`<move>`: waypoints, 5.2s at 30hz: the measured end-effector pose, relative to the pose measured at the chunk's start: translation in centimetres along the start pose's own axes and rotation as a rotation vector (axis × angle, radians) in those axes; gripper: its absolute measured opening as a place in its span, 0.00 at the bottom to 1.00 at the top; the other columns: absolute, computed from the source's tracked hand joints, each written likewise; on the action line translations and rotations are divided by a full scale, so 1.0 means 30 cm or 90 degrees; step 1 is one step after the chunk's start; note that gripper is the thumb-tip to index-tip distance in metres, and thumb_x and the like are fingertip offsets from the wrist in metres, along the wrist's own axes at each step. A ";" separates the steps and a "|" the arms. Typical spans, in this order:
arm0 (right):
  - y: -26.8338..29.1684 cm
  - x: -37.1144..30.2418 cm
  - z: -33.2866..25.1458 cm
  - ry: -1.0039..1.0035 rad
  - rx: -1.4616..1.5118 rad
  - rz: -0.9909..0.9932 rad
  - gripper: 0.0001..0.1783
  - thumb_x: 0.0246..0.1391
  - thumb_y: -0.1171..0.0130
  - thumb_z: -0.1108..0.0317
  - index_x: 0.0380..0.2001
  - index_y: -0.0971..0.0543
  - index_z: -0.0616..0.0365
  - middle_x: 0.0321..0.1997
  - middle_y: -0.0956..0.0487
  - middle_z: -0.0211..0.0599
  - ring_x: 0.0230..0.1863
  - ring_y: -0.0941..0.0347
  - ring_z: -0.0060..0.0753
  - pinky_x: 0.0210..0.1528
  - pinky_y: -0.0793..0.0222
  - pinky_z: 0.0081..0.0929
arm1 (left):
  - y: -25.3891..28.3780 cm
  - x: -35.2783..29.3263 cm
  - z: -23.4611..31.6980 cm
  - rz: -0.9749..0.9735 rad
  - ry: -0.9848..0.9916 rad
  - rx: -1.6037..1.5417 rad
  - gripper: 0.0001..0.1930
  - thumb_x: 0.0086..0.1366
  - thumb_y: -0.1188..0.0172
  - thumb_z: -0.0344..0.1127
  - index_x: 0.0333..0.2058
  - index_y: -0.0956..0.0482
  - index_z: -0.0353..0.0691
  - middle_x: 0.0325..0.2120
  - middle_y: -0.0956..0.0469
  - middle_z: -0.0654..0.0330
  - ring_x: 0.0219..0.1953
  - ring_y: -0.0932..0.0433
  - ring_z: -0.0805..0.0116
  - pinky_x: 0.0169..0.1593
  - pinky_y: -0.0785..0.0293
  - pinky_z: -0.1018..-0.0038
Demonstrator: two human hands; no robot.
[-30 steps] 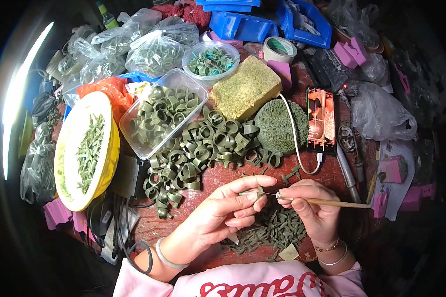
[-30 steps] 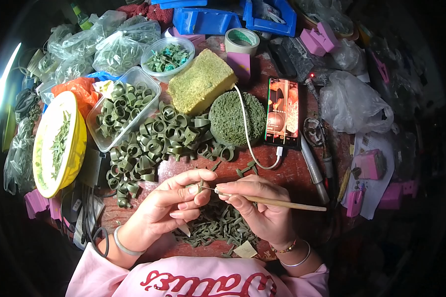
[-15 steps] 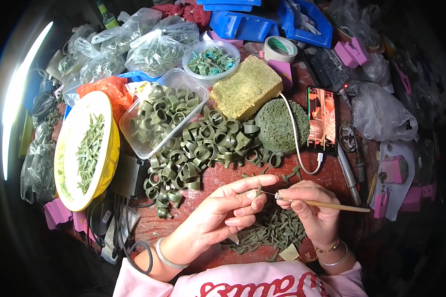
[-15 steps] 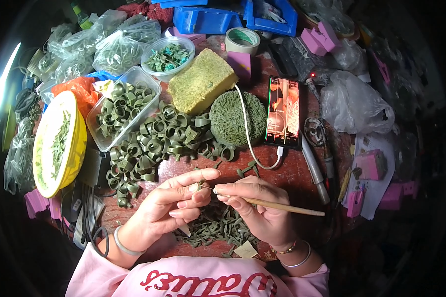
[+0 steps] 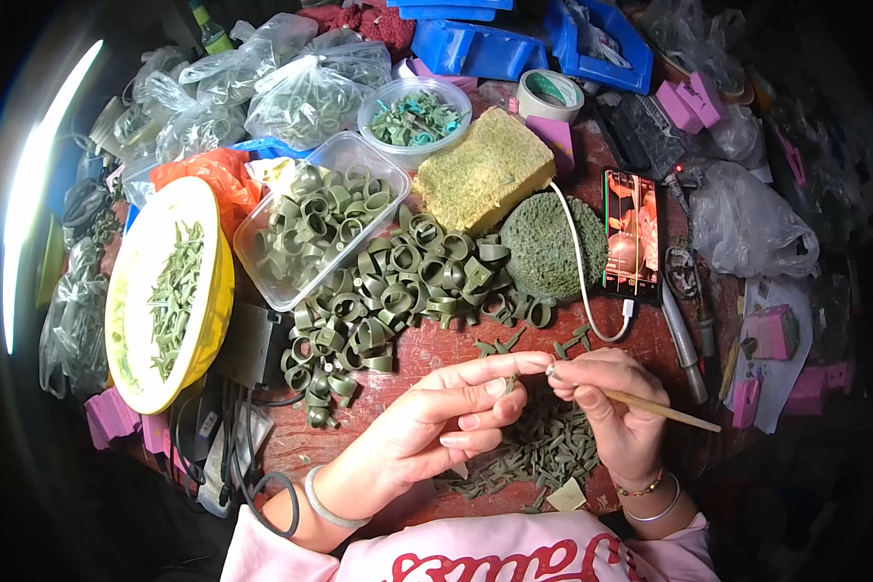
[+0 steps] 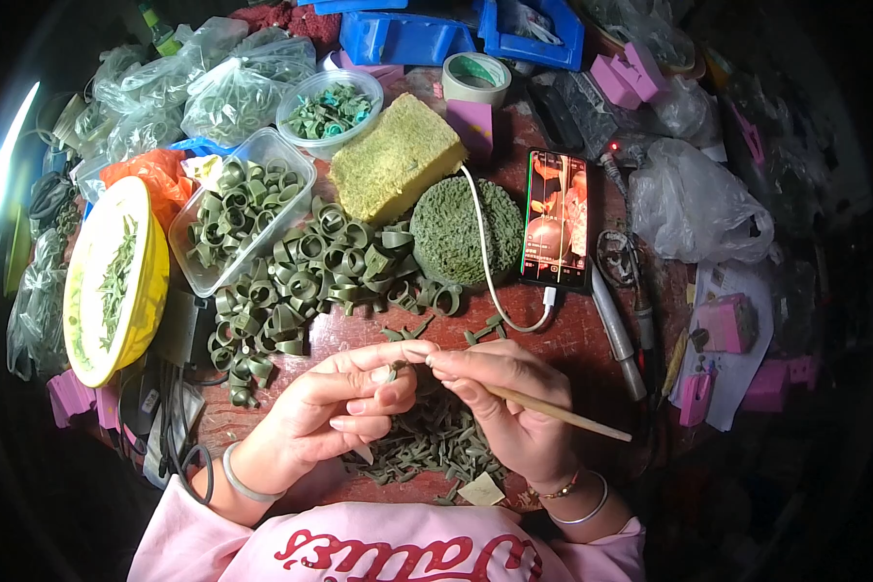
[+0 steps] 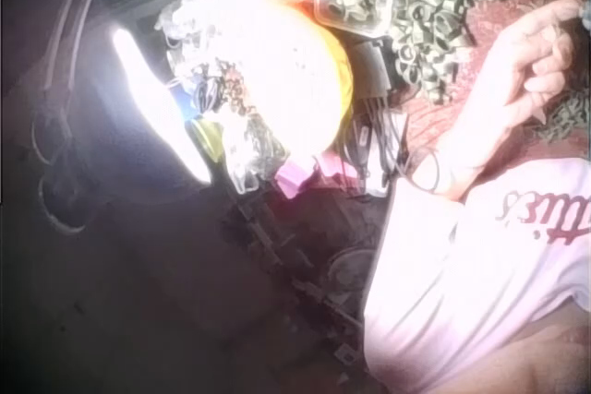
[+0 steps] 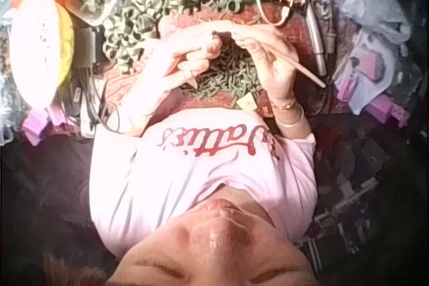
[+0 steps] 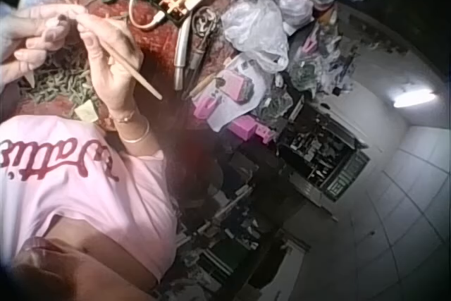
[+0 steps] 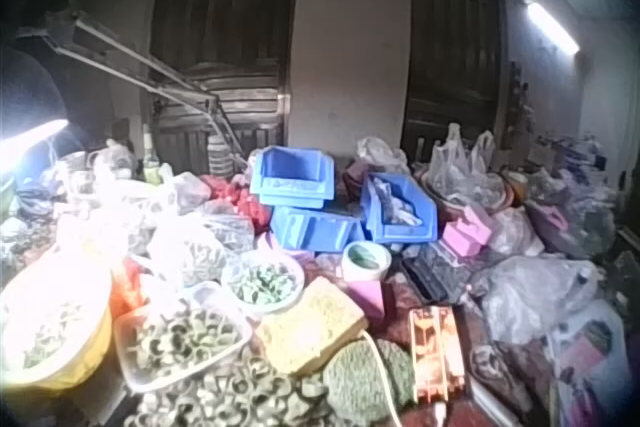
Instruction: Shaping and detailing small wax foliage components using a handheld tool on a crowded workshop table.
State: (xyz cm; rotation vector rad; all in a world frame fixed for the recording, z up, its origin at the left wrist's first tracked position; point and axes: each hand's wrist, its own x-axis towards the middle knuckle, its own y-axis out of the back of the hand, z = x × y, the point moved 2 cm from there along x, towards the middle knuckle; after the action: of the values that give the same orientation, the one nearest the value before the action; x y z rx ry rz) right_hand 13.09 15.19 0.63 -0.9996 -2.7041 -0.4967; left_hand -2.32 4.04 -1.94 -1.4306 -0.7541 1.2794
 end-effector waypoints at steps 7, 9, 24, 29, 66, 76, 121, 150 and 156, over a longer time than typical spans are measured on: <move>0.019 -0.011 0.016 -0.126 0.003 0.152 0.10 0.61 0.50 0.75 0.44 0.25 0.66 0.33 0.19 0.41 0.26 0.23 0.24 0.30 0.26 0.20 | -0.006 0.006 0.032 0.048 -0.084 0.148 0.16 0.67 0.49 0.30 0.53 0.32 0.35 0.31 0.29 0.61 0.22 0.36 0.83 0.19 0.44 0.90; -0.001 -0.002 0.037 -0.050 -0.119 0.063 0.09 0.60 0.49 0.77 0.43 0.25 0.64 0.32 0.20 0.41 0.27 0.22 0.28 0.30 0.25 0.23 | -0.007 -0.008 0.051 0.058 -0.123 0.220 0.14 0.67 0.48 0.31 0.50 0.30 0.36 0.30 0.29 0.61 0.21 0.35 0.82 0.18 0.44 0.89; -0.034 -0.001 0.031 0.042 -0.524 -0.116 0.12 0.43 0.43 0.81 0.34 0.28 0.61 0.30 0.29 0.41 0.34 0.30 0.43 0.39 0.32 0.37 | 0.019 0.007 0.053 0.162 -0.139 0.194 0.05 0.64 0.43 0.31 0.34 0.26 0.37 0.22 0.32 0.66 0.16 0.41 0.85 0.16 0.48 0.89; -0.021 0.004 0.040 0.009 -0.412 -0.112 0.12 0.43 0.42 0.81 0.33 0.29 0.60 0.29 0.28 0.41 0.33 0.30 0.45 0.38 0.32 0.37 | 0.027 -0.003 0.042 0.188 -0.143 0.213 0.03 0.64 0.43 0.30 0.34 0.26 0.37 0.22 0.31 0.66 0.19 0.37 0.83 0.17 0.45 0.89; 0.025 0.017 -0.047 0.099 -0.060 0.018 0.09 0.51 0.42 0.81 0.37 0.21 0.65 0.30 0.19 0.40 0.31 0.23 0.29 0.33 0.27 0.22 | -0.014 -0.002 -0.003 0.201 -0.167 0.469 0.12 0.61 0.37 0.29 0.44 0.19 0.41 0.26 0.24 0.73 0.21 0.37 0.90 0.22 0.44 0.87; 0.014 0.001 -0.029 0.008 -0.035 0.008 0.07 0.56 0.43 0.77 0.38 0.21 0.64 0.32 0.19 0.40 0.30 0.22 0.28 0.33 0.27 0.22 | -0.027 -0.008 0.000 0.222 -0.156 0.465 0.12 0.58 0.36 0.26 0.42 0.19 0.39 0.29 0.22 0.70 0.20 0.34 0.88 0.21 0.43 0.90; 0.002 0.016 -0.054 0.141 -0.179 0.022 0.11 0.52 0.40 0.77 0.40 0.21 0.60 0.34 0.21 0.36 0.32 0.25 0.32 0.35 0.28 0.28 | 0.010 0.001 -0.003 0.162 -0.264 0.525 0.12 0.62 0.41 0.25 0.45 0.22 0.33 0.34 0.20 0.62 0.39 0.23 0.79 0.47 0.28 0.82; -0.008 0.008 -0.051 0.083 -0.143 -0.024 0.07 0.52 0.40 0.76 0.36 0.20 0.62 0.30 0.23 0.37 0.29 0.26 0.32 0.32 0.29 0.25 | 0.006 0.000 -0.005 0.246 -0.312 0.596 0.12 0.61 0.40 0.24 0.44 0.21 0.35 0.31 0.20 0.65 0.28 0.28 0.86 0.35 0.33 0.88; 0.014 0.003 -0.025 -0.004 -0.043 0.017 0.06 0.58 0.45 0.74 0.37 0.22 0.62 0.32 0.21 0.38 0.32 0.26 0.29 0.35 0.30 0.23 | -0.014 -0.005 0.006 0.182 -0.213 0.437 0.13 0.62 0.40 0.26 0.46 0.22 0.34 0.36 0.19 0.59 0.41 0.21 0.77 0.47 0.27 0.82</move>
State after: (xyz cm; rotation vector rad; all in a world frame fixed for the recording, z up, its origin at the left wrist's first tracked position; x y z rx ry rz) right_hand 13.37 15.27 1.44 -1.0549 -2.6928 -0.5841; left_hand -2.45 4.05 -1.48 -0.7873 -0.2631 1.8057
